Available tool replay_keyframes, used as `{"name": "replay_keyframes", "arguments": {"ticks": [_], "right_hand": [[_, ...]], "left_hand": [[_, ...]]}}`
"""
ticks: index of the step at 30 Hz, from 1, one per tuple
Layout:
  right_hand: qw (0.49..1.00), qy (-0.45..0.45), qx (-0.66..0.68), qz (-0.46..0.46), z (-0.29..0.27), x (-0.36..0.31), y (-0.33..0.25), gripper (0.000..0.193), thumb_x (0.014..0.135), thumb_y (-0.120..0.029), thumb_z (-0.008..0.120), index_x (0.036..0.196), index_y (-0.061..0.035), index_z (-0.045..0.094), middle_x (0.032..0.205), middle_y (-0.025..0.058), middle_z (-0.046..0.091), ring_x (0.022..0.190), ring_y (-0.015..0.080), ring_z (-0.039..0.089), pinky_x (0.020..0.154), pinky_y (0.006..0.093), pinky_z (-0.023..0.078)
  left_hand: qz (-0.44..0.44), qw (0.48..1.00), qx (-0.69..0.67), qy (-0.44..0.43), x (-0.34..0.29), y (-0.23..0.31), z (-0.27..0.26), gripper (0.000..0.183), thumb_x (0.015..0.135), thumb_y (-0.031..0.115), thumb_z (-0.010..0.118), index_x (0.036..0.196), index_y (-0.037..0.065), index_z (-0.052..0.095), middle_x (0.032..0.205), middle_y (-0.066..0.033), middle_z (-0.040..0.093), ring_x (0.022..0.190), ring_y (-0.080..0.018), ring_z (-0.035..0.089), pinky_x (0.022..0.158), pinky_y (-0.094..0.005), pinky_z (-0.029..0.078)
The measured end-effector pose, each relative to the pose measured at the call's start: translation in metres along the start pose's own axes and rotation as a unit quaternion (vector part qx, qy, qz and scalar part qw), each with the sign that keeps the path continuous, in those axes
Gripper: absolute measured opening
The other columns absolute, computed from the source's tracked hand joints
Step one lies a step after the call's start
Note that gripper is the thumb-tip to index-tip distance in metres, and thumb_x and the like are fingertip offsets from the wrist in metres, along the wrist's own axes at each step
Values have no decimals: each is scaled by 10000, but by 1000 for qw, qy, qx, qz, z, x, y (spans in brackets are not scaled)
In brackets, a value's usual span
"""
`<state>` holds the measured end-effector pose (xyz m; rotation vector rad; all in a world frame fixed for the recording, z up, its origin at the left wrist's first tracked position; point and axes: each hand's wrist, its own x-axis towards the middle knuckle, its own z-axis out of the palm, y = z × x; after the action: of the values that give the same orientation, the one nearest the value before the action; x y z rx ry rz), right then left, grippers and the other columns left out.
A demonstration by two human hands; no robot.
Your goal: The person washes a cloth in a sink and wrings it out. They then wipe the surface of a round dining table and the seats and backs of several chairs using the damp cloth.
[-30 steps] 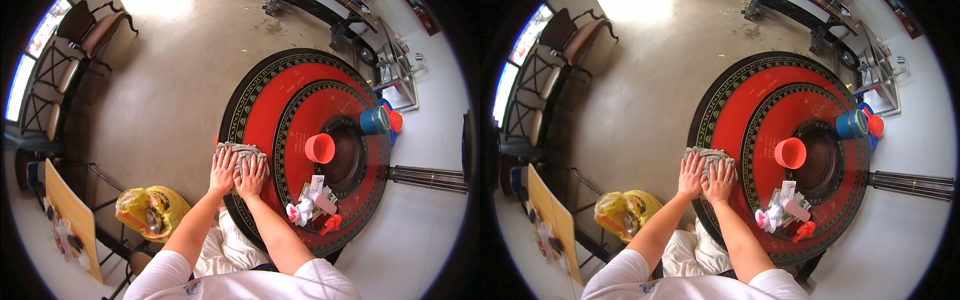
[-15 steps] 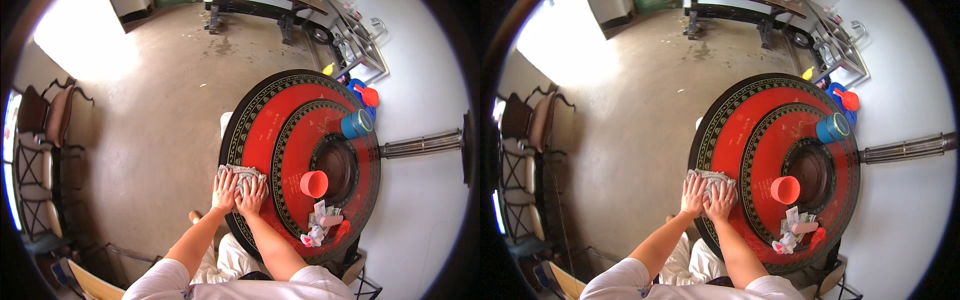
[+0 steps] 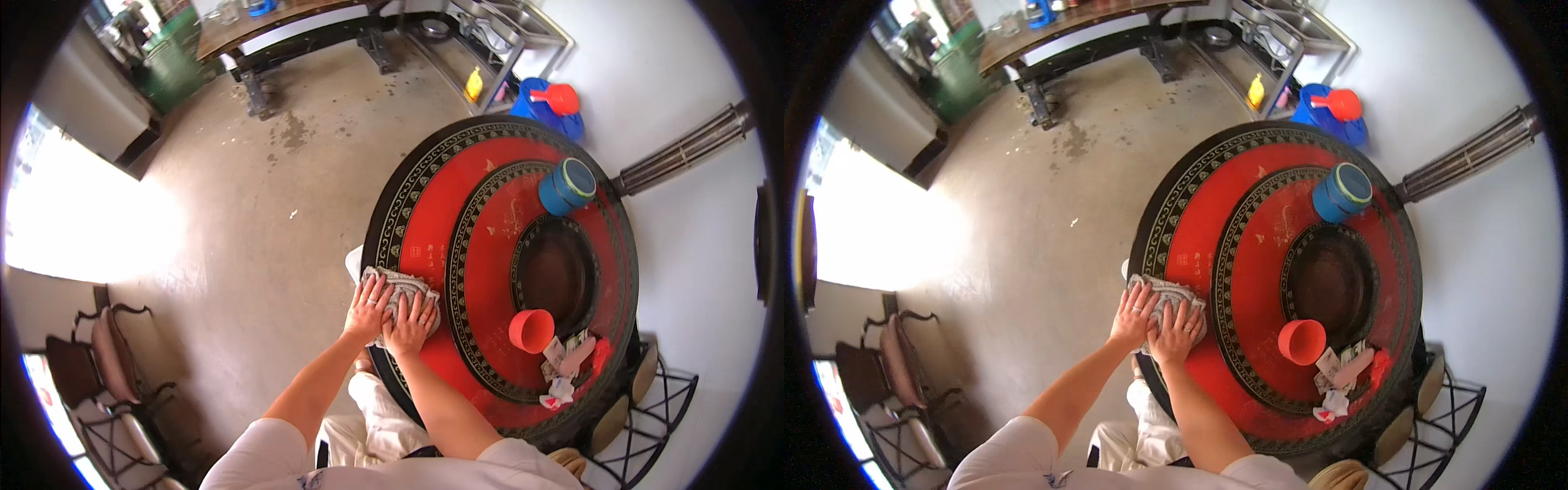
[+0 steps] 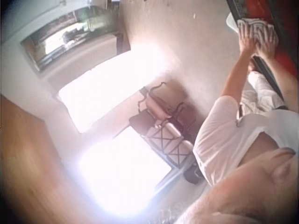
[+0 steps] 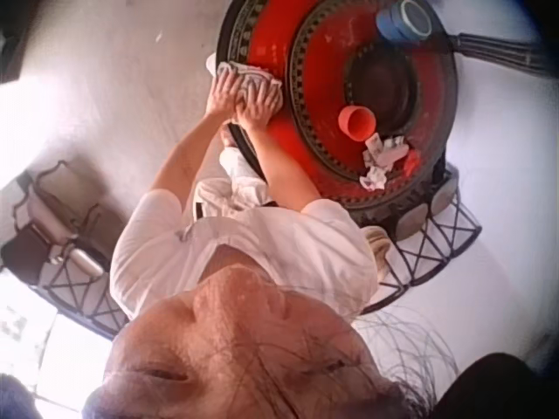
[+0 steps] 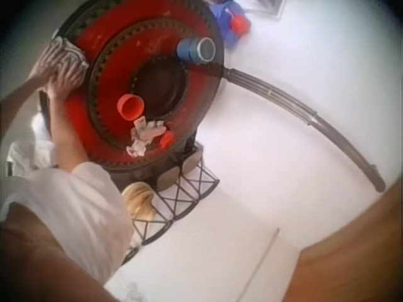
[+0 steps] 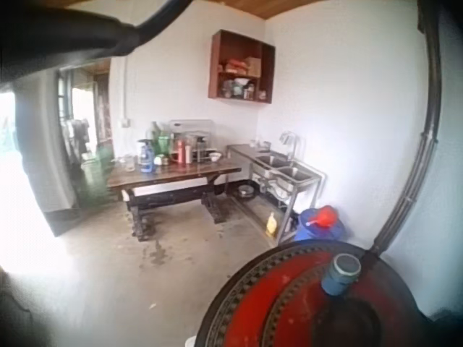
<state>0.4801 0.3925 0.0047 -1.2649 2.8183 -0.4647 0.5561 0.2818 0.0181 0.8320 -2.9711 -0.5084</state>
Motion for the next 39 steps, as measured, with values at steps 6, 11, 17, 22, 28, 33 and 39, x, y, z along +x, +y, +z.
{"name": "replay_keyframes", "arguments": {"ticks": [6, 11, 17, 22, 28, 33, 39], "right_hand": [[998, 20, -1, 58, 11, 68, -22, 602, 876, -430, 559, 1385, -108, 543, 1576, 192, 309, 1433, 511, 236, 1173, 635, 181], [993, 56, -13, 107, 18, 151, -36, 586, 872, -433, 586, 1377, -137, 568, 1546, 184, 359, 1406, 492, 293, 1165, 626, 220], [974, 96, -52, 200, 31, 248, -34, 561, 909, -394, 533, 1395, -113, 532, 1539, 194, 356, 1395, 508, 307, 1148, 633, 246], [953, 137, -77, 257, 39, 307, -29, 543, 914, -374, 543, 1394, -120, 541, 1540, 198, 364, 1377, 501, 347, 1127, 640, 299], [913, 54, -63, 399, 41, 363, -24, 644, 921, -434, 481, 1496, -150, 432, 1618, 171, 237, 1451, 489, 225, 1189, 616, 166], [869, -35, -51, 491, 41, 416, -15, 703, 938, -483, 421, 1565, -177, 333, 1655, 180, 139, 1490, 487, 122, 1211, 598, 72], [846, 55, -36, 529, 46, 522, 32, 697, 930, -475, 434, 1548, -160, 364, 1647, 181, 163, 1485, 501, 122, 1213, 600, 71]], "left_hand": [[71, 997, -4, -13, 75, -43, -14, 617, 947, 385, 573, 1508, 175, 425, 1633, -91, 261, 1523, -314, 184, 1228, -520, 176], [121, 992, 12, -11, 163, -78, -25, 624, 949, 393, 560, 1511, 163, 416, 1644, -84, 232, 1525, -312, 177, 1224, -537, 171], [217, 969, 81, -88, 283, -92, -48, 634, 1018, 437, 438, 1578, 180, 289, 1669, -66, 156, 1545, -283, 93, 1246, -510, 87], [292, 947, 84, -103, 359, -97, -53, 623, 1026, 431, 433, 1578, 181, 290, 1669, -69, 152, 1545, -280, 90, 1246, -504, 85], [393, 905, 95, -133, 444, -88, -60, 615, 1032, 432, 425, 1578, 182, 292, 1670, -68, 153, 1545, -273, 97, 1248, -488, 91], [473, 869, 45, -138, 515, -75, -60, 598, 1005, 383, 488, 1537, 131, 381, 1648, -107, 220, 1532, -305, 147, 1241, -506, 118], [518, 844, -58, -124, 633, -58, -54, 599, 953, 306, 571, 1502, 114, 428, 1621, -118, 286, 1510, -329, 219, 1233, -521, 146]]}}
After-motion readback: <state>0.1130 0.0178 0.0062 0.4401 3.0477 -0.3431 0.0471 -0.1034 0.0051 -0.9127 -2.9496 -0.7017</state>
